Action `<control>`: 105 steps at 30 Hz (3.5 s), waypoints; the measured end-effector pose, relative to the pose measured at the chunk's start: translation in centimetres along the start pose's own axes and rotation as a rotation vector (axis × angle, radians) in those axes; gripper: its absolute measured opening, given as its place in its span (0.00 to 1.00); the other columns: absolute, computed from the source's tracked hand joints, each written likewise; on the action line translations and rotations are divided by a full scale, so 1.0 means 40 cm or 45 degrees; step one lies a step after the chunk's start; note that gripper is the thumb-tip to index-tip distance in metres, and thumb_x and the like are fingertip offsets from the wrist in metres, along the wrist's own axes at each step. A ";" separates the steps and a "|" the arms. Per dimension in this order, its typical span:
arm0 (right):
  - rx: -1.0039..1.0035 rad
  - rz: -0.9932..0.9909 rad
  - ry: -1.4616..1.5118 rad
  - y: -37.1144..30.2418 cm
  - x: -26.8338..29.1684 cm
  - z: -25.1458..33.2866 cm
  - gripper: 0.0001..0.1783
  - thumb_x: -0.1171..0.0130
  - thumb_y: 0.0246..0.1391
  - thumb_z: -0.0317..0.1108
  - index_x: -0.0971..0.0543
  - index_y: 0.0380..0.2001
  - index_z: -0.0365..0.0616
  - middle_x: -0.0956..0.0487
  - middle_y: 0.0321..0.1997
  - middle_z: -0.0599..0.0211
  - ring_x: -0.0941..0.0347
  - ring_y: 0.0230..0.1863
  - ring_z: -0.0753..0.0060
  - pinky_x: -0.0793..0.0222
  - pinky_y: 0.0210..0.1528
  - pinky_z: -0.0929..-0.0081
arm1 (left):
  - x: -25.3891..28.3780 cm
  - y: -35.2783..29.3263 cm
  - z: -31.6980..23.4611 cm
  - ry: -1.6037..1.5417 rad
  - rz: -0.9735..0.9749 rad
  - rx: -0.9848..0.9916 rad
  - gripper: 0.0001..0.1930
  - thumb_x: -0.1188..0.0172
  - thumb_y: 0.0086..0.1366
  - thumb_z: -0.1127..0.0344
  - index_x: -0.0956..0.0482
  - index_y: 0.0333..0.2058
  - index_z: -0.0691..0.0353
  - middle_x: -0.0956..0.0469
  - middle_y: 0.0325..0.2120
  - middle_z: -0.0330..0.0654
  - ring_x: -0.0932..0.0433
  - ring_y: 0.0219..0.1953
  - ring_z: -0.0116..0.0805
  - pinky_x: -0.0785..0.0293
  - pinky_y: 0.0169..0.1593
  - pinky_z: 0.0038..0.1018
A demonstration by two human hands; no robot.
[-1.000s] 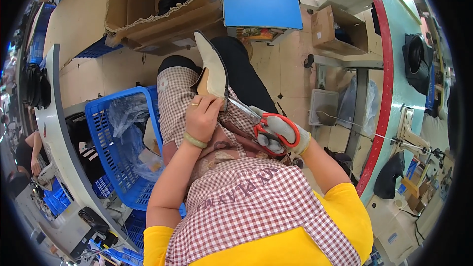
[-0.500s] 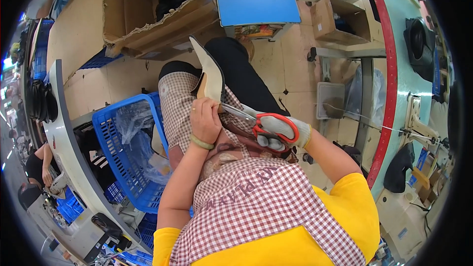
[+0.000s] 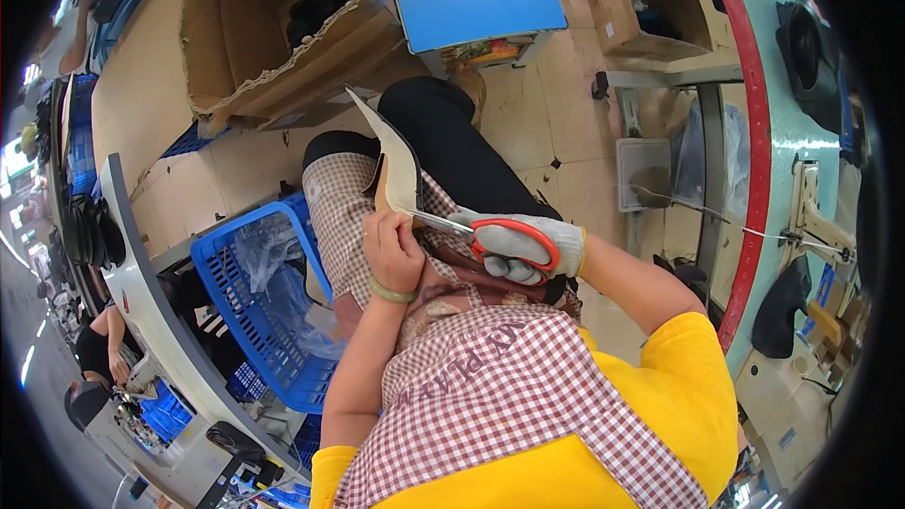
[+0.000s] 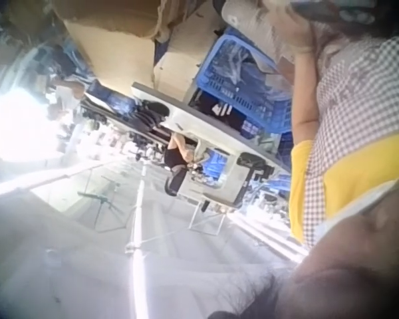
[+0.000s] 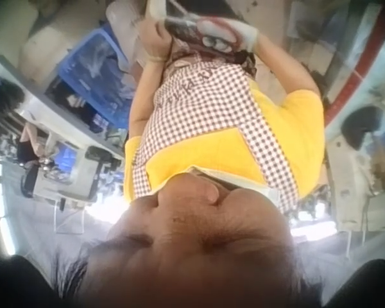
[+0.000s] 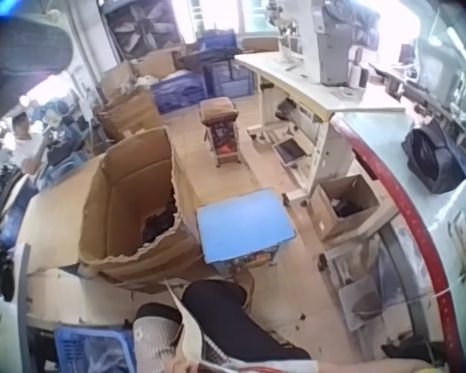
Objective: Trimming excess material from shoe components using scissors in a factory setting.
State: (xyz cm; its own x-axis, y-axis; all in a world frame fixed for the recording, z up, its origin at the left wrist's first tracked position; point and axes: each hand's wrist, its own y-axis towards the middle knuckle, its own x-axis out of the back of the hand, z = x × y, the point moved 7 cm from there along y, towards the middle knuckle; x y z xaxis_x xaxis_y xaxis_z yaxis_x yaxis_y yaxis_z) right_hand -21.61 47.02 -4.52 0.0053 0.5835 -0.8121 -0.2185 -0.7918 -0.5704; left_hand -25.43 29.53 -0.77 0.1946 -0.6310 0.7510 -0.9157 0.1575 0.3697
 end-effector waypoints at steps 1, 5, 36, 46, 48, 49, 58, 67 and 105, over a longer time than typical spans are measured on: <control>-0.026 0.008 0.038 0.001 0.001 -0.004 0.28 0.47 0.59 0.47 0.37 0.61 0.64 0.24 0.24 0.72 0.31 0.17 0.82 0.34 0.16 0.88 | 0.001 -0.001 0.001 -0.007 -0.016 0.017 0.03 0.46 0.57 0.77 0.30 0.30 0.66 0.29 0.29 0.50 0.30 0.32 0.49 0.32 0.37 0.36; -0.009 -0.030 0.057 0.006 -0.015 0.001 0.28 0.47 0.59 0.46 0.38 0.62 0.63 0.24 0.25 0.72 0.30 0.18 0.82 0.33 0.16 0.88 | 0.003 -0.001 0.003 -0.017 -0.025 0.074 0.03 0.46 0.57 0.76 0.30 0.31 0.65 0.29 0.30 0.49 0.30 0.33 0.49 0.32 0.38 0.37; 0.269 -0.388 0.162 0.028 -0.124 -0.034 0.21 0.46 0.55 0.57 0.30 0.32 0.50 0.28 0.22 0.73 0.40 0.14 0.82 0.45 0.14 0.85 | -0.050 -0.093 0.099 -1.169 0.289 1.418 0.05 0.52 0.67 0.69 0.31 0.35 0.64 0.28 0.29 0.40 0.30 0.31 0.24 0.30 0.36 0.21; 0.464 -0.380 0.262 0.010 -0.117 -0.058 0.22 0.51 0.57 0.59 0.29 0.36 0.52 0.29 0.22 0.76 0.41 0.12 0.84 0.47 0.12 0.87 | -0.103 -0.053 0.008 -1.808 0.192 1.365 0.07 0.55 0.70 0.68 0.30 0.36 0.64 0.26 0.34 0.41 0.27 0.38 0.28 0.30 0.49 0.25; 0.487 -0.402 0.252 0.007 -0.108 -0.067 0.22 0.51 0.57 0.59 0.29 0.36 0.52 0.29 0.21 0.76 0.41 0.12 0.84 0.46 0.11 0.88 | -0.108 -0.060 0.000 -1.809 0.208 1.373 0.07 0.55 0.70 0.68 0.30 0.36 0.64 0.26 0.34 0.41 0.27 0.38 0.28 0.30 0.49 0.25; 0.486 -0.370 0.276 0.012 -0.102 -0.074 0.22 0.51 0.57 0.59 0.29 0.38 0.53 0.29 0.21 0.76 0.41 0.12 0.84 0.46 0.11 0.88 | -0.110 -0.058 -0.004 -1.826 0.217 1.341 0.07 0.55 0.70 0.68 0.31 0.36 0.64 0.26 0.35 0.41 0.27 0.39 0.28 0.30 0.49 0.25; 0.538 -0.364 0.267 0.016 -0.135 -0.080 0.21 0.53 0.58 0.59 0.32 0.47 0.59 0.30 0.23 0.78 0.41 0.14 0.84 0.45 0.12 0.88 | -0.118 -0.084 -0.029 -1.864 0.315 1.308 0.06 0.55 0.70 0.68 0.31 0.36 0.63 0.26 0.37 0.40 0.28 0.41 0.28 0.33 0.51 0.24; 0.544 -0.404 0.355 0.043 -0.119 -0.091 0.20 0.54 0.59 0.58 0.30 0.40 0.55 0.30 0.23 0.78 0.41 0.15 0.83 0.45 0.13 0.87 | -0.112 -0.125 -0.027 -1.616 0.525 1.132 0.06 0.54 0.69 0.68 0.32 0.32 0.62 0.35 0.32 0.32 0.36 0.35 0.20 0.37 0.43 0.17; 0.569 -0.531 0.008 0.041 -0.141 -0.037 0.29 0.54 0.61 0.54 0.43 0.63 0.62 0.33 0.22 0.77 0.46 0.12 0.86 0.50 0.12 0.89 | 0.100 0.046 0.076 -1.358 0.134 0.641 0.08 0.54 0.64 0.77 0.32 0.41 0.67 0.24 0.39 0.45 0.26 0.36 0.25 0.31 0.41 0.20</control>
State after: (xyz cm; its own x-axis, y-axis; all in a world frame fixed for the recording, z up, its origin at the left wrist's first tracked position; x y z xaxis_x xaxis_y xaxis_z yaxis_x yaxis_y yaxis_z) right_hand -20.55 42.15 -1.05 0.1842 0.8260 -0.5328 -0.5849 -0.3435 -0.7348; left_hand -27.41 25.01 1.24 -0.0631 -0.9852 -0.1596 -0.9915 0.0802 -0.1026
